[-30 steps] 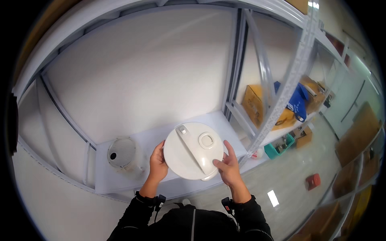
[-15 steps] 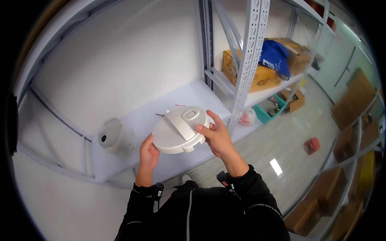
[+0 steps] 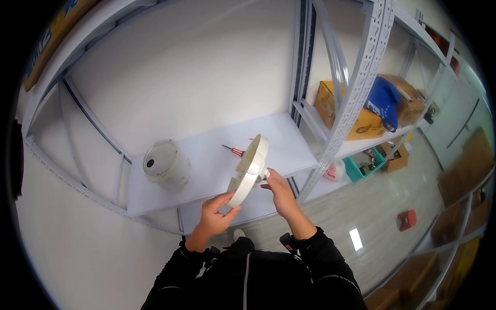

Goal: The person assembles a white cylindrical appliance on a workbench. They use a screwdriver to tighten screws on the base, attach a central plastic component, and secure the top cover. The person repeatedly opens and closes the lid to check alignment before final assembly.

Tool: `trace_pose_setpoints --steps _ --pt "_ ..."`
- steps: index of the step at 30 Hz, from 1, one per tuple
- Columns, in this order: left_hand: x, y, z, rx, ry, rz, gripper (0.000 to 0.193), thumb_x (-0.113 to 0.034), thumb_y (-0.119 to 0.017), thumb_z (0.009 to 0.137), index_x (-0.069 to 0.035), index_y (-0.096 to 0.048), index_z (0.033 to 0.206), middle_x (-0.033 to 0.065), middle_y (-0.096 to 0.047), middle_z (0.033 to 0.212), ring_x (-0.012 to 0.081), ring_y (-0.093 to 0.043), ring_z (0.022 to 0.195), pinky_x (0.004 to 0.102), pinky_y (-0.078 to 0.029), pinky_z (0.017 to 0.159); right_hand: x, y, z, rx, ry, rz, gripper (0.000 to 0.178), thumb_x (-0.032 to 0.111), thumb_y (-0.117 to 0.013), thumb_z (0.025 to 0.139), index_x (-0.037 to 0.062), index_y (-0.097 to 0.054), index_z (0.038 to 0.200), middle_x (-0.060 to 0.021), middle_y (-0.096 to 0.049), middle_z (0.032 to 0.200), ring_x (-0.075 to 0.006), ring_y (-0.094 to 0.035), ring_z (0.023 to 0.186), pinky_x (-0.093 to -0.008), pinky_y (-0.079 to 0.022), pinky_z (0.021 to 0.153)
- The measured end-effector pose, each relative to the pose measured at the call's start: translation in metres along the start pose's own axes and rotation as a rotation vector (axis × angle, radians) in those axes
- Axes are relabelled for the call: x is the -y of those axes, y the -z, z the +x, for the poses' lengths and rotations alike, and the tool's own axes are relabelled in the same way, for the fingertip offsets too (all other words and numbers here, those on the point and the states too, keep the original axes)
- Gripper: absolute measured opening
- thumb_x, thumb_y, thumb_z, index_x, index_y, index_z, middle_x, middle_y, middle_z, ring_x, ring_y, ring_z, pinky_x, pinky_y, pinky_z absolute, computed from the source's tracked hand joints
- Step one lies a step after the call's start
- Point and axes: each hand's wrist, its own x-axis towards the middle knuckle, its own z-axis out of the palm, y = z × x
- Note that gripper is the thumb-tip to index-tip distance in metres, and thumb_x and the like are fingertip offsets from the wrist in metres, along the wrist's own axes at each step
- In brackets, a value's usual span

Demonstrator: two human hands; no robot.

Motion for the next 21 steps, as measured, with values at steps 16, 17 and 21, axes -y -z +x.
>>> trace_pose_setpoints --steps 16,17,21 --pt "0.009 0.027 0.005 -0.057 -0.027 0.18 0.035 0.004 -0.076 0.082 -0.009 -0.076 0.115 0.0096 -0.075 0.123 0.0273 -0.07 0.121 0.0389 -0.063 0.09 0.011 -0.08 0.02 0.14 0.3 0.086 0.111 0.037 -0.087 0.083 0.0042 -0.014 0.16 -0.0173 -0.04 0.15 -0.0276 -0.041 0.141 -0.047 -0.04 0.115" --pt "0.008 0.034 0.006 -0.068 -0.061 0.211 0.034 0.004 -0.076 0.081 -0.008 -0.076 0.113 0.0107 -0.076 0.121 0.029 -0.07 0.12 0.0387 -0.062 0.089 0.014 -0.089 0.022 0.146 0.31 0.059 0.109 0.034 -0.087 0.083 0.0045 -0.014 0.16 -0.0171 -0.04 0.149 -0.0275 -0.042 0.14 -0.0468 -0.041 0.114" --pt "0.011 0.066 0.006 0.027 -0.066 0.296 0.037 -0.002 -0.08 0.08 -0.01 -0.077 0.116 0.0108 -0.076 0.122 0.0318 -0.068 0.123 0.041 -0.059 0.095 0.012 -0.114 0.039 0.201 0.268 0.039 0.097 0.018 -0.084 0.081 0.0053 -0.022 0.155 -0.0158 -0.043 0.146 -0.026 -0.047 0.136 -0.0449 -0.045 0.11"
